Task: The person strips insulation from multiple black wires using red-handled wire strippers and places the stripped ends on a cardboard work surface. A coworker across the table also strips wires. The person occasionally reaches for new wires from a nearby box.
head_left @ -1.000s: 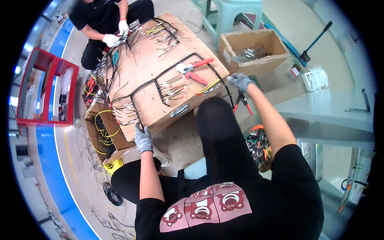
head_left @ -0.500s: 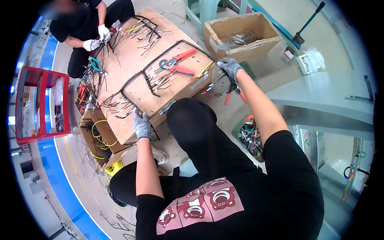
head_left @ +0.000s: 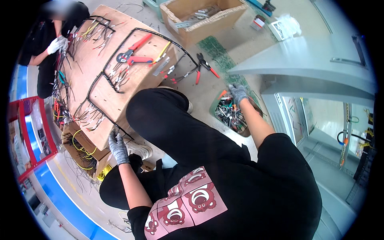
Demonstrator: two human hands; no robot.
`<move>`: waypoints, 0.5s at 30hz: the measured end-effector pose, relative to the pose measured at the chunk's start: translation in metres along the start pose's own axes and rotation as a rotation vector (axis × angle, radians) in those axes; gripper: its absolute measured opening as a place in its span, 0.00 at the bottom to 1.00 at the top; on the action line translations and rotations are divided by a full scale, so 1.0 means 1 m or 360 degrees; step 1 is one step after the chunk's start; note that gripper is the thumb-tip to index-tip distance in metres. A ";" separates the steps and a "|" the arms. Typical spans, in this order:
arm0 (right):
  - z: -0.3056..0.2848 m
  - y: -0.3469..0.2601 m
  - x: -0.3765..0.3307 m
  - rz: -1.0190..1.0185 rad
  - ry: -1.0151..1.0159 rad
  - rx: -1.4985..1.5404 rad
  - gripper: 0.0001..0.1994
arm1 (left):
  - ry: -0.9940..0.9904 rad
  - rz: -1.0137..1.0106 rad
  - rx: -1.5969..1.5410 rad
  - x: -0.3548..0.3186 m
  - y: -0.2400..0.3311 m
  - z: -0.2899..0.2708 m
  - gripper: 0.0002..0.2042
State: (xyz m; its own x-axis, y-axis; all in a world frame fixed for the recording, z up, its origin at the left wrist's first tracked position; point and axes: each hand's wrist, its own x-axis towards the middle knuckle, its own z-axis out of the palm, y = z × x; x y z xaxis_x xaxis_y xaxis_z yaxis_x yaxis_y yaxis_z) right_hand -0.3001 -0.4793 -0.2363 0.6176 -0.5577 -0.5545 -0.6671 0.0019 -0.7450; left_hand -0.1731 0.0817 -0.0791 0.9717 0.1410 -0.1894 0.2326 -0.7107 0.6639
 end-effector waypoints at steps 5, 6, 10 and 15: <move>-0.022 0.036 -0.078 0.0240 0.0047 -0.0080 0.11 | -0.0037 0.0033 -0.0153 -0.016 0.006 0.002 0.16; -0.023 0.050 -0.082 0.0285 0.0038 -0.0215 0.13 | -0.0047 0.0021 -0.0146 -0.020 0.009 0.003 0.16; -0.008 0.100 -0.081 0.0300 -0.0202 -0.1111 0.20 | 0.0028 0.0023 -0.0037 -0.037 0.020 -0.006 0.17; 0.033 0.040 -0.102 0.0734 -0.0039 -0.0640 0.20 | 0.0151 0.0194 0.0135 -0.056 0.020 -0.030 0.15</move>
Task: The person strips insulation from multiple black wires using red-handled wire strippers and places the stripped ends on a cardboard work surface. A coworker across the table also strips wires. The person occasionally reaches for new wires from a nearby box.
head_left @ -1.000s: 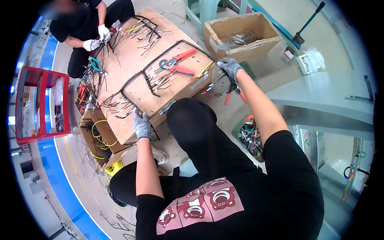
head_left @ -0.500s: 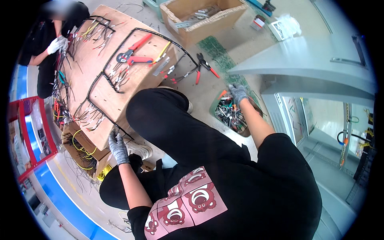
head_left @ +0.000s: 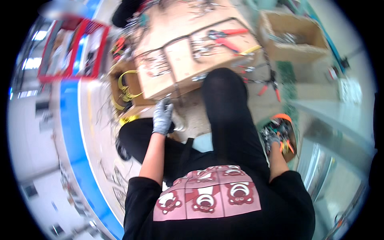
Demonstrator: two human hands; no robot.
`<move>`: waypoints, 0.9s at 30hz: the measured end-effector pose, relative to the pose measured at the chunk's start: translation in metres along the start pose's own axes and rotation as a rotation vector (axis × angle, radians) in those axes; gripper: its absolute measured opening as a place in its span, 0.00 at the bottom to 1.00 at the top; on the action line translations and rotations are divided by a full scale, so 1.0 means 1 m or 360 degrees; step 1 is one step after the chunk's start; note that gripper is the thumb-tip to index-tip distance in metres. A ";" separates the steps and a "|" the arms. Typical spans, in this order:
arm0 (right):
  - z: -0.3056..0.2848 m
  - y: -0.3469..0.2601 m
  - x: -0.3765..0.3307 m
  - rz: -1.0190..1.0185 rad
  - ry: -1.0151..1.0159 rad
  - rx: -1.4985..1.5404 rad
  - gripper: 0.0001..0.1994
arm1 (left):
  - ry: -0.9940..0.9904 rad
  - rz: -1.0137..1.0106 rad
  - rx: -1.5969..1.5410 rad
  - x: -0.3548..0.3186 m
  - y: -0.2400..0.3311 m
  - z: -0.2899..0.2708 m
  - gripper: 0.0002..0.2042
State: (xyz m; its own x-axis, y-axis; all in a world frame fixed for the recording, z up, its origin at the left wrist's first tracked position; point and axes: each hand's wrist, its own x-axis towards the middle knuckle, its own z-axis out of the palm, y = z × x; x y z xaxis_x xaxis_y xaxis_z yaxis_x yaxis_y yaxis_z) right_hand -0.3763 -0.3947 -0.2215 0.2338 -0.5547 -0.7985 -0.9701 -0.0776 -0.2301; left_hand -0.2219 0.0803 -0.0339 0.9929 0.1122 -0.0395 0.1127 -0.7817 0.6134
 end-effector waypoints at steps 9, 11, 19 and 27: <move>0.025 -0.020 0.014 -0.0535 0.0126 -0.1367 0.18 | 0.0164 -0.0458 -0.0112 -0.041 -0.032 -0.029 0.14; 0.015 -0.029 -0.011 -0.0566 0.0135 -0.1454 0.19 | 0.0146 -0.0527 -0.0202 -0.049 -0.031 -0.025 0.13; 0.013 0.042 0.105 -0.0520 0.0091 -0.1507 0.21 | -0.0083 -0.0634 -0.0274 -0.064 -0.035 0.005 0.12; 0.024 0.063 0.120 -0.0788 -0.0094 -0.1864 0.24 | 0.0001 -0.0819 -0.0385 -0.032 -0.042 0.009 0.14</move>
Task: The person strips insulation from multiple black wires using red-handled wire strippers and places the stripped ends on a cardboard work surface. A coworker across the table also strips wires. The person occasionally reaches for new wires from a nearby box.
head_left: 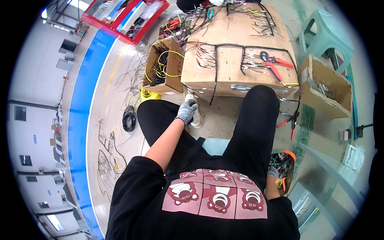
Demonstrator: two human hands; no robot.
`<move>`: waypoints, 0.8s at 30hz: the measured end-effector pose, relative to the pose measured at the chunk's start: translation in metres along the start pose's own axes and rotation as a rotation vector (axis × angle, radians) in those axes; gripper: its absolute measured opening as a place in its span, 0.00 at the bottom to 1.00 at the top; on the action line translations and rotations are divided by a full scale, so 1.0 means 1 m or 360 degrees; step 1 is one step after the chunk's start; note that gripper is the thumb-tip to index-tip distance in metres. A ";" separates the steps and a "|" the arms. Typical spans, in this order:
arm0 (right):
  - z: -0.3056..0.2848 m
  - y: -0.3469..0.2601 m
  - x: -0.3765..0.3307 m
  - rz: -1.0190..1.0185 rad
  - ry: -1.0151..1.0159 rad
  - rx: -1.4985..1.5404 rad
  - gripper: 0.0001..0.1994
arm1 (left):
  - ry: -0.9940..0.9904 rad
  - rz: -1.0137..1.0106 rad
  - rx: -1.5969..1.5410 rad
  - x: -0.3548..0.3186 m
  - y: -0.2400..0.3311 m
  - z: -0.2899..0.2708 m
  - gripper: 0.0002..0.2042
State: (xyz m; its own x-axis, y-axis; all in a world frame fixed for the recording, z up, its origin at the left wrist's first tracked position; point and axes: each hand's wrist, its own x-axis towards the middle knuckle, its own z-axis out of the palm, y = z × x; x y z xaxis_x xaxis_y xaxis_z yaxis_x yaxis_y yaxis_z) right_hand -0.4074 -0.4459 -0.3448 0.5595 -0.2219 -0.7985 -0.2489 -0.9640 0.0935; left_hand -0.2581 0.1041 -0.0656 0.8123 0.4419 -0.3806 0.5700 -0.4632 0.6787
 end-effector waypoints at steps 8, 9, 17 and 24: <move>-0.083 0.000 -0.031 0.0108 0.0407 0.1360 0.09 | 0.0499 -0.0255 -0.0638 0.082 -0.066 0.052 0.15; -0.095 0.002 -0.039 0.0061 0.0452 0.1603 0.08 | 0.0515 -0.0321 -0.0649 0.094 -0.066 0.052 0.17; -0.256 0.013 -0.107 -0.0548 0.1361 0.2178 0.02 | 0.0705 -0.0398 -0.1552 0.184 -0.073 0.027 0.07; -0.380 -0.117 -0.250 -0.1322 0.1511 0.1752 0.05 | 0.0535 -0.0682 -0.1840 0.173 -0.054 0.000 0.13</move>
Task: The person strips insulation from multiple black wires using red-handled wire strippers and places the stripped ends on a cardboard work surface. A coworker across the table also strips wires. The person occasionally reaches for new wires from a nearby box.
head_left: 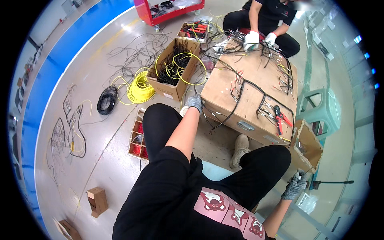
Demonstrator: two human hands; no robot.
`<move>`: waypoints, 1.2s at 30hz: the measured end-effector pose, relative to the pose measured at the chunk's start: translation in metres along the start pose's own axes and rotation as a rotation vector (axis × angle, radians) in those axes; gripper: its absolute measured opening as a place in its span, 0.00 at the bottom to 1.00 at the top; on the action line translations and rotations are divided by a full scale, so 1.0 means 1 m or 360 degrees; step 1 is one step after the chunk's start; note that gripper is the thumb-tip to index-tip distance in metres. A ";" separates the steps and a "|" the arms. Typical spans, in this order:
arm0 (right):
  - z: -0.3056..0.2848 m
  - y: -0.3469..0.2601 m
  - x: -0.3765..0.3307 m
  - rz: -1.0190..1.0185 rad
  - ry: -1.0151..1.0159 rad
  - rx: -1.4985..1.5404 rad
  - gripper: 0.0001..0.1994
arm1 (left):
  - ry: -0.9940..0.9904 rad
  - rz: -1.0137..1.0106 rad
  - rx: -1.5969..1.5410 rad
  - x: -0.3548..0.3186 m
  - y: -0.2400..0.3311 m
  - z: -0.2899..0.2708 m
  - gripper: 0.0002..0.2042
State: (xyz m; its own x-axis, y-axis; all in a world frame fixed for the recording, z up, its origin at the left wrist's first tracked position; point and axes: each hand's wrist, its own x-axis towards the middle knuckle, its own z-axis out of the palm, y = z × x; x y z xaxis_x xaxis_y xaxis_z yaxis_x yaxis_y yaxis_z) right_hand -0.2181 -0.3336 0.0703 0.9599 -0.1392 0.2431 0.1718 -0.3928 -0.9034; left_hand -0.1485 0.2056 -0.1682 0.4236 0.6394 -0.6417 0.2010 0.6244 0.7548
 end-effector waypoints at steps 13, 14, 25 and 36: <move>0.282 -0.113 -0.011 -0.0176 -0.1235 0.0030 0.13 | -0.0697 0.0927 0.0302 -0.232 0.000 -0.002 0.13; 0.297 -0.120 -0.012 -0.0232 -0.1282 -0.0054 0.13 | -0.0644 0.1098 0.0430 -0.233 -0.006 -0.005 0.13; 0.320 -0.128 -0.012 -0.0114 -0.1559 0.0141 0.06 | -0.1472 0.0568 -0.0709 -0.193 0.003 -0.005 0.22; 0.319 -0.120 -0.042 -0.0265 -0.1430 0.0183 0.08 | -0.1261 0.0360 -0.1450 -0.206 0.134 -0.048 0.12</move>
State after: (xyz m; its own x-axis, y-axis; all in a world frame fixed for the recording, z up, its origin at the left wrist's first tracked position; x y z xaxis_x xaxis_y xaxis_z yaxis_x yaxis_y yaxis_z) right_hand -0.2084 0.0097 0.0559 0.7238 0.6881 0.0510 0.2978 -0.2449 -0.9227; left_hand -0.2515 0.1794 0.0583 0.8521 0.5233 -0.0091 -0.5028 0.8233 0.2635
